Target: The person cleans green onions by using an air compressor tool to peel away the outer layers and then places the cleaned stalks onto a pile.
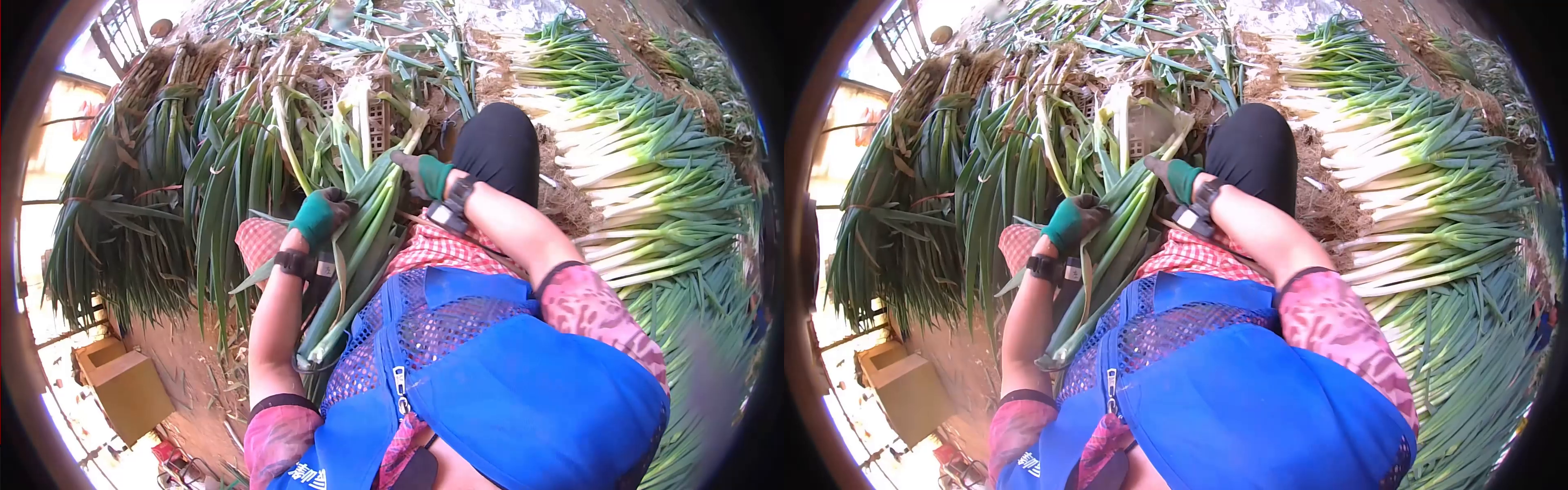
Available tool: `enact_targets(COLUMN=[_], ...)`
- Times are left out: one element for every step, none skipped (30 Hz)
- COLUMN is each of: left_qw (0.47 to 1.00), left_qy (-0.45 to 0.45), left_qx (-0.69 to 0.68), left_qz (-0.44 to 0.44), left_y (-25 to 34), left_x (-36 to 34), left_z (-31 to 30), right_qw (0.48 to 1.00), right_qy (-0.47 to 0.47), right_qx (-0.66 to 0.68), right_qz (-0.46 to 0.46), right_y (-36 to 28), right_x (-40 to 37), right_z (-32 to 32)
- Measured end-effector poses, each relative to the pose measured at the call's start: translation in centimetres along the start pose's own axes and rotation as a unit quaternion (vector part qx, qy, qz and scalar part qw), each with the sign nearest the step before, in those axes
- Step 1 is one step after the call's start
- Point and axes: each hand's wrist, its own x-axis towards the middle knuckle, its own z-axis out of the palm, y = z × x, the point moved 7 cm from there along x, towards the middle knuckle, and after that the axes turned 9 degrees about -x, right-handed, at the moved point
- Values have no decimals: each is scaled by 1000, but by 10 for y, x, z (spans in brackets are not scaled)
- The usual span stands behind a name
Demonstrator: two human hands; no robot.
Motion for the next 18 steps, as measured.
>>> enact_targets(left_qw=[1000,1000,999,999,998,995,995,994,993,990,988,985,984,983,985,986,985,990], left_qy=[2,6,18,29,39,68,63,58,72,87,103,113,93,72,37,2,-32,-12], left_qx=[4,8,-8,-23,-39,-69,-78,-88,-84,-78,-76,-68,-71,-73,-79,-85,-90,-1], left_qz=[13,27,32,36,42,29,21,13,47,80,84,108,132,155,150,146,143,138], left_y=[1,5,3,1,8,13,11,5,5,7,8,18,37,59,74,90,102,108], left_x=[-10,-20,-28,-36,-48,-65,-71,-77,-83,-89,-95,-102,-110,-120,-126,-131,-136,-138], left_z=[2,0,-7,-16,-20,-31,-43,-59,-75,-89,-102,-113,-113,-111,-103,-91,-79,-75], right_qw=[999,996,990,981,889,720,833,906,900,873,881,889,899,893,871,879,882,880], right_qy=[-25,-25,-25,41,106,164,145,100,72,62,31,0,24,57,92,27,-39,-105], right_qx=[37,86,135,-118,-360,-573,-388,-118,100,202,217,232,116,-4,-112,-73,-34,6], right_qz=[-16,-20,-23,-147,-262,-356,-368,-394,-417,-440,-418,-396,-422,-447,-470,-470,-468,-462], right_y=[1,9,18,2,-12,-23,-42,-62,-82,-103,-127,-142,-149,-156,-161,-170,-178,-182], right_x=[2,31,60,61,54,46,26,1,-24,-48,-71,-85,-80,-75,-70,-93,-122,-148], right_z=[12,22,31,27,28,39,39,39,40,43,46,51,61,72,83,104,125,140])
